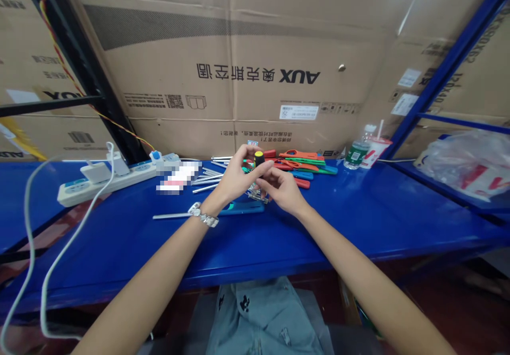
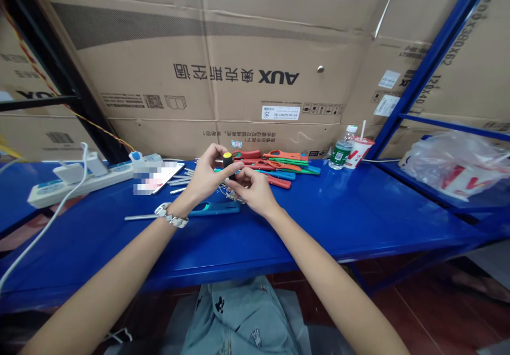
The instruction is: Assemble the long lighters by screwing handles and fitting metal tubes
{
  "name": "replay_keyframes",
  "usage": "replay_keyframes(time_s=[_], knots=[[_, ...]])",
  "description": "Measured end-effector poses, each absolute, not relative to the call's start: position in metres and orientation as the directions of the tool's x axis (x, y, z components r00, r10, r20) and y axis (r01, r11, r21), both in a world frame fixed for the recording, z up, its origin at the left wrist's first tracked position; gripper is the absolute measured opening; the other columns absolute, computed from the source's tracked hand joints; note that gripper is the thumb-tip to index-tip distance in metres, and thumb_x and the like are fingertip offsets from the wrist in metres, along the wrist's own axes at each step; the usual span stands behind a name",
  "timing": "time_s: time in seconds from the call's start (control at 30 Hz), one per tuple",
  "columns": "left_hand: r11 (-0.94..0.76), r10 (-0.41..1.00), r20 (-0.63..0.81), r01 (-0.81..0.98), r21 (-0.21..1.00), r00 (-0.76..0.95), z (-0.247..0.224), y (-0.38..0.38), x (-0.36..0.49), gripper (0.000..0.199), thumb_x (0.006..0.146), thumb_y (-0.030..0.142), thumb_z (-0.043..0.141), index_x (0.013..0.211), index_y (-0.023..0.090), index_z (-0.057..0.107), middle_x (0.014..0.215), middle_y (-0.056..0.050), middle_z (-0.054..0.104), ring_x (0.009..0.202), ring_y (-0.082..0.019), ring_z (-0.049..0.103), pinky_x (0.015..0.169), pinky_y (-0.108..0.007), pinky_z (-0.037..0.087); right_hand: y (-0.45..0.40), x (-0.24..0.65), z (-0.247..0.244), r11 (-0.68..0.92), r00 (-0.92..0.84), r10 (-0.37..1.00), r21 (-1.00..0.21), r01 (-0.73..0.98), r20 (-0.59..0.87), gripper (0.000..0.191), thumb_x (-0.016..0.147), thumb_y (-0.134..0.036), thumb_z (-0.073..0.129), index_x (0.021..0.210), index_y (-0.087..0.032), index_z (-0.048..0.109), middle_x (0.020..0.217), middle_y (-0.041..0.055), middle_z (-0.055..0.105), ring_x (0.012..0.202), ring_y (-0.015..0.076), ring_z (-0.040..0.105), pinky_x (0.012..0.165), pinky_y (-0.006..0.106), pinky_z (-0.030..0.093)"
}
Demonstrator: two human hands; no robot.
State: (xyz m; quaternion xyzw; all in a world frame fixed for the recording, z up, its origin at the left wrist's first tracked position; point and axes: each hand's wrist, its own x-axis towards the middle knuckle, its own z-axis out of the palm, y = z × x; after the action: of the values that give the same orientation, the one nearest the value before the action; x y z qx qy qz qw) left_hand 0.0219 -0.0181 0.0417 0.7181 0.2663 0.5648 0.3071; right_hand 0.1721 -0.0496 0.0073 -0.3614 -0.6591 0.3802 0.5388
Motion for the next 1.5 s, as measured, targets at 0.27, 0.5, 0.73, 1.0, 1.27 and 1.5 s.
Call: replay_keyframes(time_s=[0.27,0.5,0.73,1.0,1.27,1.5], knots=[[-0.672,0.697,0.631,0.004,0.741,0.342,0.042,-0.019,0.017,0.024,0.081,0.037,0.077,0.094,0.02,0.064,0.092,-0.005,0.066,0.085,-0.016,0.062,0.076,-0.03,0.051,-0.054,0.175,0.009,0.48,-0.162,0.873,-0.871,0.109,0.461,0.036,0.08,-0.053,0.074,0.092,-0.022,0.059,0.065,-0.0009,0.065,0.052,0.0155,0.059,0.051,0.029,0.048],[-0.679,0.7,0.64,0.018,0.733,0.317,0.042,-0.022,0.021,0.035,0.085,0.04,0.072,0.113,0.021,0.062,0.114,-0.009,0.066,0.101,-0.019,0.062,0.078,-0.029,0.052,-0.05,0.174,0.01,0.511,-0.166,0.854,-0.856,0.079,0.494,0.039,0.08,-0.058,0.071,0.084,-0.022,0.057,0.075,0.0022,0.07,0.053,0.0151,0.06,0.048,0.029,0.048],[-0.654,0.727,0.629,0.002,0.756,0.276,0.042,-0.026,0.027,0.028,0.078,0.039,0.079,0.09,0.018,0.066,0.09,-0.005,0.069,0.079,-0.015,0.062,0.071,-0.029,0.051,-0.051,0.18,0.005,0.554,-0.185,0.832,-0.805,0.214,0.523,0.035,0.082,-0.053,0.073,0.089,-0.022,0.06,0.066,-0.0009,0.062,0.054,0.0152,0.058,0.05,0.028,0.045],[-0.674,0.702,0.629,0.03,0.738,0.334,0.041,-0.027,0.025,0.028,0.089,0.043,0.066,0.103,0.018,0.067,0.104,-0.008,0.07,0.086,-0.016,0.063,0.076,-0.031,0.051,-0.052,0.182,0.008,0.524,-0.304,0.833,-0.836,0.164,0.463,0.032,0.089,-0.053,0.064,0.09,-0.021,0.06,0.079,0.0032,0.07,0.058,0.0164,0.062,0.052,0.03,0.05],[-0.656,0.75,0.639,0.065,0.752,0.171,0.038,-0.021,0.033,0.036,0.071,0.039,0.084,0.087,0.018,0.059,0.087,-0.003,0.065,0.077,-0.014,0.059,0.074,-0.03,0.049,-0.047,0.175,0.003,0.498,-0.099,0.867,-0.853,0.158,0.488,0.035,0.081,-0.051,0.075,0.088,-0.022,0.056,0.066,0.0001,0.064,0.052,0.0171,0.061,0.047,0.028,0.047],[-0.684,0.684,0.628,0.026,0.729,0.372,0.041,-0.021,0.023,0.028,0.093,0.045,0.06,0.104,0.019,0.066,0.104,-0.009,0.069,0.099,-0.02,0.064,0.082,-0.033,0.05,-0.05,0.18,0.012,0.502,-0.28,0.849,-0.851,0.158,0.449,0.036,0.088,-0.055,0.063,0.095,-0.02,0.063,0.079,0.0051,0.072,0.058,0.0165,0.061,0.05,0.029,0.051]])
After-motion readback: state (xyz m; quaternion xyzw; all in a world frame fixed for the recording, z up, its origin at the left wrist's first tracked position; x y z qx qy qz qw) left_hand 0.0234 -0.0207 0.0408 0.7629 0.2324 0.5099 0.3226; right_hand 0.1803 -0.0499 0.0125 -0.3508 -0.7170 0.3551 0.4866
